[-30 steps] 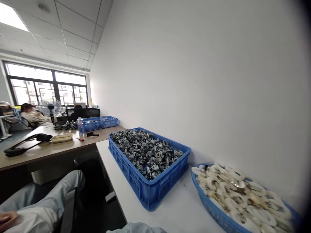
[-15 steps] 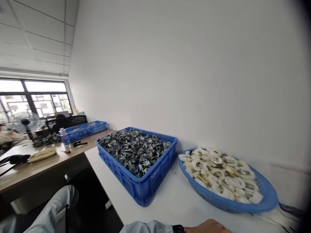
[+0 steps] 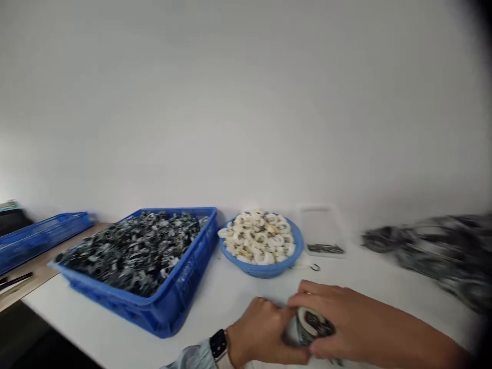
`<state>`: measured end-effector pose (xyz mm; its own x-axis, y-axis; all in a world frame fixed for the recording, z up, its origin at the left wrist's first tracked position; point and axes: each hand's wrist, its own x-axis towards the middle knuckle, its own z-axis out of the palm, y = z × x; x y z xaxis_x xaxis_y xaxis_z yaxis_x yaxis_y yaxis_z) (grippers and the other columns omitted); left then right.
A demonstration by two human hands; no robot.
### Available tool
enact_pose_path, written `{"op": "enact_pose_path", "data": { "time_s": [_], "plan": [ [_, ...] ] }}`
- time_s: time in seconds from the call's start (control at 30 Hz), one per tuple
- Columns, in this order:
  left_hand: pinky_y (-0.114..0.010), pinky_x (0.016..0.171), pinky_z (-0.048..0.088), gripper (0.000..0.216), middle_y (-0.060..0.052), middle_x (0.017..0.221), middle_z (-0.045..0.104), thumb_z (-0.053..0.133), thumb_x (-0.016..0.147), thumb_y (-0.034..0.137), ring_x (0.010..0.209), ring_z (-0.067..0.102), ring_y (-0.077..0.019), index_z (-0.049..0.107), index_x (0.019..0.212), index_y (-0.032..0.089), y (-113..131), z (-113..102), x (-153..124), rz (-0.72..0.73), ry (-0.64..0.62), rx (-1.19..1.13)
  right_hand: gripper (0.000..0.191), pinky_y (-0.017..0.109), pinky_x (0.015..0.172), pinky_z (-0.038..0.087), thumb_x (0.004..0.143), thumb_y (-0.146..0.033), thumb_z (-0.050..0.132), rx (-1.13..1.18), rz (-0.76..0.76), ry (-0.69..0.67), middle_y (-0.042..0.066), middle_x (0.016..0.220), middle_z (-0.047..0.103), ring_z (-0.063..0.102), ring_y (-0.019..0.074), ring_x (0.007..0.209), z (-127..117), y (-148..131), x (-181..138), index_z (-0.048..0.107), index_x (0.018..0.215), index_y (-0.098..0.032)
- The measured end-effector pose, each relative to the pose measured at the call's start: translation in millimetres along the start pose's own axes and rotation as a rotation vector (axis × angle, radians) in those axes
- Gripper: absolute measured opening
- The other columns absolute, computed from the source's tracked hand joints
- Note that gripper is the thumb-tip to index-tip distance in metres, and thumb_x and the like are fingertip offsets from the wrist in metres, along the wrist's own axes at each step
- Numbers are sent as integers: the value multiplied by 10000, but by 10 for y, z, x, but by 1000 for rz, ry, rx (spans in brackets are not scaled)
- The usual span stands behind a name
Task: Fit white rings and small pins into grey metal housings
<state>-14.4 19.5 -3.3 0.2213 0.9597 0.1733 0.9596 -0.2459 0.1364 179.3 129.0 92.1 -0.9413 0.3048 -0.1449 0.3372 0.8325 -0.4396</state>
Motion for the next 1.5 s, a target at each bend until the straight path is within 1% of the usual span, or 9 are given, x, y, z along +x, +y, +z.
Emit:
{"op": "enact_pose_path", "data": {
  "time_s": [0.13,0.27,0.43,0.67,0.9,1.07,1.33,1.43,1.5],
  "plan": [
    [-302,611,538,491,-37,843,826,794,839,492,676,792,-288,679,1234,223,1,-3,-34,0,50,-100,349,342,699,393,782,-189,773,-207,60,7,57,1104,650,664,290,943,-37,-293,-56,712,1123,-231],
    [-263,562,438,345,24,681,737,767,838,365,565,701,-216,683,1139,221,32,-56,-50,-40,40,-152,275,312,578,269,782,-19,620,-341,-2,45,44,962,666,637,225,817,-85,-317,-45,670,997,-183],
    [-258,543,382,476,66,625,663,742,838,321,536,634,-192,628,1292,234,74,-161,-29,-67,-13,-208,214,305,632,353,833,-136,637,-126,-71,43,47,998,724,655,250,901,-219,-86,-13,724,1017,-204],
    [-263,542,371,374,71,598,638,727,818,283,525,626,-188,656,1183,244,60,-145,-22,-92,-14,-231,278,312,748,466,902,-133,589,71,-158,51,23,931,749,663,231,907,-281,116,88,792,1064,-229],
    [-263,546,349,517,74,584,625,716,830,294,522,613,-188,636,1337,229,61,-155,-13,-106,-31,-243,327,366,932,485,980,-141,515,184,-222,49,75,1168,750,647,268,1124,-413,153,24,801,1126,-204],
    [-260,538,348,433,71,577,616,715,822,303,513,600,-181,680,1247,224,67,-166,-8,-120,-47,-252,339,305,812,503,942,-103,537,247,-243,-47,60,1081,755,679,221,952,-383,255,99,813,1117,-193],
    [-262,557,409,572,84,586,631,718,841,294,512,626,-189,611,1401,250,56,-174,-5,-85,-41,-242,270,350,838,468,975,-253,609,153,-138,-3,57,1129,714,638,280,1120,-334,180,98,770,1191,-248],
    [-269,539,404,573,81,581,630,724,829,284,512,635,-197,606,1386,220,54,-169,-5,-80,-39,-237,346,311,736,430,845,-398,779,125,-81,-25,26,1117,686,638,277,1085,-303,119,79,748,1168,-277],
    [-275,537,409,576,77,582,637,726,823,275,513,641,-203,594,1379,198,54,-158,-10,-74,-30,-228,382,295,672,384,783,-344,803,54,-76,-20,24,1102,666,633,268,1040,-245,73,83,725,1148,-263]
  ]
}}
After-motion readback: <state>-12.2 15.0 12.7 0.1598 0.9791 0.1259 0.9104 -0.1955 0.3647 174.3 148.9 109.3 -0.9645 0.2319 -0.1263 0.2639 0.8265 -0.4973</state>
